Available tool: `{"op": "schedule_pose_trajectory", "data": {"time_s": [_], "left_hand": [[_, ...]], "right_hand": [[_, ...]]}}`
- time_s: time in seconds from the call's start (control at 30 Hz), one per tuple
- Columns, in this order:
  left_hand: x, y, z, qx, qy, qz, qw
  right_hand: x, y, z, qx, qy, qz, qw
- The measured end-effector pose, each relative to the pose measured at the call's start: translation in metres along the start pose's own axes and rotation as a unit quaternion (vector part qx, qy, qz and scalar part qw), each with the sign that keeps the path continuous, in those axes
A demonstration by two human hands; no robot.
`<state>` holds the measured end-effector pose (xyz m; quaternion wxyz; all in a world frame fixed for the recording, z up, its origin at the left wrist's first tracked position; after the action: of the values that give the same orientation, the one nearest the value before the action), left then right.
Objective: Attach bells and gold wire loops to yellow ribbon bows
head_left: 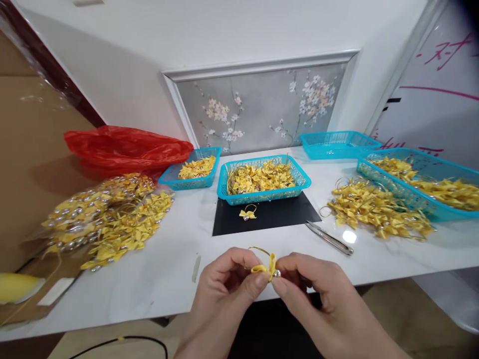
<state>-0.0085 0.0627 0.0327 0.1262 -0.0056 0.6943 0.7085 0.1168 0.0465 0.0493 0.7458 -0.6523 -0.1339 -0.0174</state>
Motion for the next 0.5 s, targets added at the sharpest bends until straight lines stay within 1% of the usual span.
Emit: {"op": "schedule_pose_trajectory", "data": {"time_s": [0.13, 0.2, 0.27, 0.33, 0.5], "left_hand": [[0.002, 0.000, -0.001, 0.002, 0.006, -0.004, 1.000], [-0.001, 0.000, 0.000, 0.004, 0.003, -0.026, 1.000], [-0.006, -0.003, 0.000, 0.025, -0.002, -0.073, 0.997], [-0.012, -0.009, -0.001, 0.065, -0.010, -0.134, 0.989], [-0.026, -0.023, -0.007, 0.163, -0.026, -0.265, 0.950]], "right_hand": [[-0.007, 0.011, 0.002, -0.072, -0.045, 0.085, 0.993], [-0.007, 0.012, 0.002, -0.086, -0.049, 0.106, 0.989], [-0.006, 0.009, 0.002, -0.070, -0.042, 0.111, 0.990], [-0.004, 0.003, 0.003, -0.040, -0.028, 0.103, 0.993], [0.003, -0.015, 0.000, 0.079, 0.015, 0.050, 0.996]]}}
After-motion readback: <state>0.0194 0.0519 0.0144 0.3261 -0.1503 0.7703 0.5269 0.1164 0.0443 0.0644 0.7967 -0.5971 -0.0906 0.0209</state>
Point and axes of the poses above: each hand's wrist, its own z-axis towards the middle knuckle, its own x-axis out of the back of the hand, y = z × x, the point moved 10 cm from there along z, towards the middle knuckle, and after that the axes turned 4 degrees about -x, right-handed, at the moved point
